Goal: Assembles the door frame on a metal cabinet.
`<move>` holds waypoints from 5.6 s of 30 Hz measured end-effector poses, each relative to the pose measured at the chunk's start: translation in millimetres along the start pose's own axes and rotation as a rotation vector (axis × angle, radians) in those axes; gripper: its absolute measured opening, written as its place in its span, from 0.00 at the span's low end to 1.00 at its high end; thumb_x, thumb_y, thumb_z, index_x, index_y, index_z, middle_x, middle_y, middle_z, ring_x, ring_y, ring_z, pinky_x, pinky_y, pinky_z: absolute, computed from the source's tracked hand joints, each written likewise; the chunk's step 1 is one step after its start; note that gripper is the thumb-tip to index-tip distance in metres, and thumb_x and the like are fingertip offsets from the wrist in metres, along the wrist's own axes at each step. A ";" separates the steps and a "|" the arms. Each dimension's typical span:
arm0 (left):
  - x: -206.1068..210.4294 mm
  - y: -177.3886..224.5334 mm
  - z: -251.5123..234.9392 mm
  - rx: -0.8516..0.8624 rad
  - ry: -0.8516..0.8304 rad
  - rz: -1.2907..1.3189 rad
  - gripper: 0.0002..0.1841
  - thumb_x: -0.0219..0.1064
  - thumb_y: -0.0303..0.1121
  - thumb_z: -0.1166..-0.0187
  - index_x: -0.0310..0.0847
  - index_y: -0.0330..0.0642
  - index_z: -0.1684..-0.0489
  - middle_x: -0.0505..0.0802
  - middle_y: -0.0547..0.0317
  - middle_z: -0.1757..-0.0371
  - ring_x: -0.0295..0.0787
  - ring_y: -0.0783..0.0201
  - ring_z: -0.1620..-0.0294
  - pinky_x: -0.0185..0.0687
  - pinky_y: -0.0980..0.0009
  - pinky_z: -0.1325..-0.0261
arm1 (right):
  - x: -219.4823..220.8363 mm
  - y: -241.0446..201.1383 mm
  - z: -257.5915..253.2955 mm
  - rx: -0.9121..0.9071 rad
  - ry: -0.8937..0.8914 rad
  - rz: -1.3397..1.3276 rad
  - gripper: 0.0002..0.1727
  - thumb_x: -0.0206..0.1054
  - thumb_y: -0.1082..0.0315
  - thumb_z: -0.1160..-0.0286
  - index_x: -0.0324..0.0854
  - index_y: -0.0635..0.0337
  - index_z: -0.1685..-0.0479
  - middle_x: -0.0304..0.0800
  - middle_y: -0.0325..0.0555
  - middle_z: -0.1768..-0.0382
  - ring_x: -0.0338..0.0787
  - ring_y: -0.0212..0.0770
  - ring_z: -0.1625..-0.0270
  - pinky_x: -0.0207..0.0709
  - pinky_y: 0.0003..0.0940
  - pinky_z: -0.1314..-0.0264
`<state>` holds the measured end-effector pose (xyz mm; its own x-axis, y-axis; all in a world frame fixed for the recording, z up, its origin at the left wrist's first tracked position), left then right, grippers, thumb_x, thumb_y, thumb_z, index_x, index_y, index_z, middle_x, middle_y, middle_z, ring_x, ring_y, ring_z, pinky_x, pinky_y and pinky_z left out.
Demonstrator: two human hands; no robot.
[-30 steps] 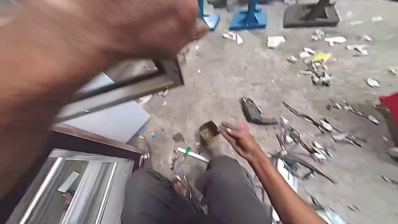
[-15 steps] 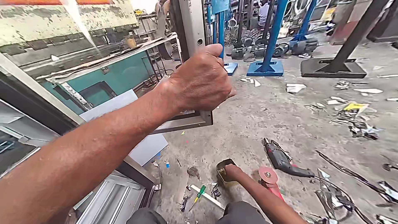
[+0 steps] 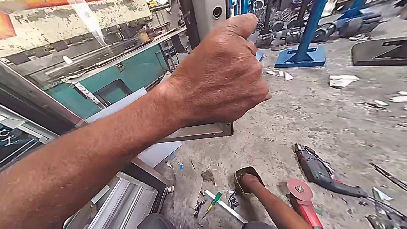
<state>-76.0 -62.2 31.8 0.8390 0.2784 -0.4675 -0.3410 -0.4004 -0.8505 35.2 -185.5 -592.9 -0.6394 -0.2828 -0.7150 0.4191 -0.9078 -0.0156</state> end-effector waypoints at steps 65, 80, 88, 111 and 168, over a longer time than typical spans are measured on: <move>5.2 0.8 -3.8 0.031 0.019 0.056 0.24 0.49 0.34 0.14 0.74 0.41 0.89 0.78 0.56 0.86 0.77 0.54 0.78 0.67 0.52 0.53 | -261.5 -59.9 366.4 -0.689 2.162 -0.541 0.06 0.81 0.65 0.33 0.98 0.52 0.60 0.82 0.40 0.80 0.77 0.30 0.78 0.71 0.24 0.73; 2.0 1.5 -3.0 0.044 -0.002 0.049 0.23 0.50 0.30 0.15 0.73 0.42 0.89 0.78 0.56 0.87 0.77 0.54 0.77 0.69 0.51 0.52 | -274.1 -62.5 359.2 -0.674 2.237 -0.492 0.14 0.80 0.60 0.32 0.85 0.58 0.77 0.84 0.42 0.81 0.81 0.33 0.78 0.76 0.28 0.73; -1.2 0.8 -2.5 0.050 -0.021 0.045 0.23 0.49 0.30 0.15 0.75 0.41 0.88 0.79 0.56 0.85 0.78 0.54 0.75 0.65 0.52 0.54 | -265.9 -52.8 348.2 -0.638 2.328 -0.233 0.07 0.74 0.62 0.24 0.97 0.48 0.54 0.75 0.42 0.86 0.75 0.39 0.83 0.68 0.33 0.78; 18.0 11.9 -1.2 0.034 0.028 0.138 0.25 0.49 0.36 0.10 0.77 0.40 0.85 0.82 0.54 0.84 0.83 0.54 0.75 0.75 0.56 0.57 | -274.4 -53.1 365.5 -0.704 2.246 -0.399 0.12 0.80 0.56 0.32 0.89 0.53 0.70 0.83 0.39 0.82 0.79 0.32 0.80 0.75 0.27 0.75; 4.3 13.2 -0.6 0.017 -0.073 0.146 0.25 0.48 0.39 0.09 0.82 0.35 0.76 0.89 0.47 0.74 0.89 0.48 0.64 0.78 0.50 0.44 | -160.4 -24.1 366.9 -0.545 0.879 -2.135 0.11 0.64 0.55 0.13 0.82 0.52 0.47 0.91 0.36 0.66 0.61 0.21 0.89 0.53 0.17 0.89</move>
<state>-76.7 -66.8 18.8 0.7472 0.2816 -0.6020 -0.4646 -0.4263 -0.7761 -108.9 -231.9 -221.4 0.0148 0.8486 0.5288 -0.0369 0.5290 -0.8478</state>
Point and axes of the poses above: each hand's wrist, its own z-axis away from the middle knuckle, its own x-axis out of the palm, y = z × x, the point moved 2 cm from there along -z, towards the middle knuckle
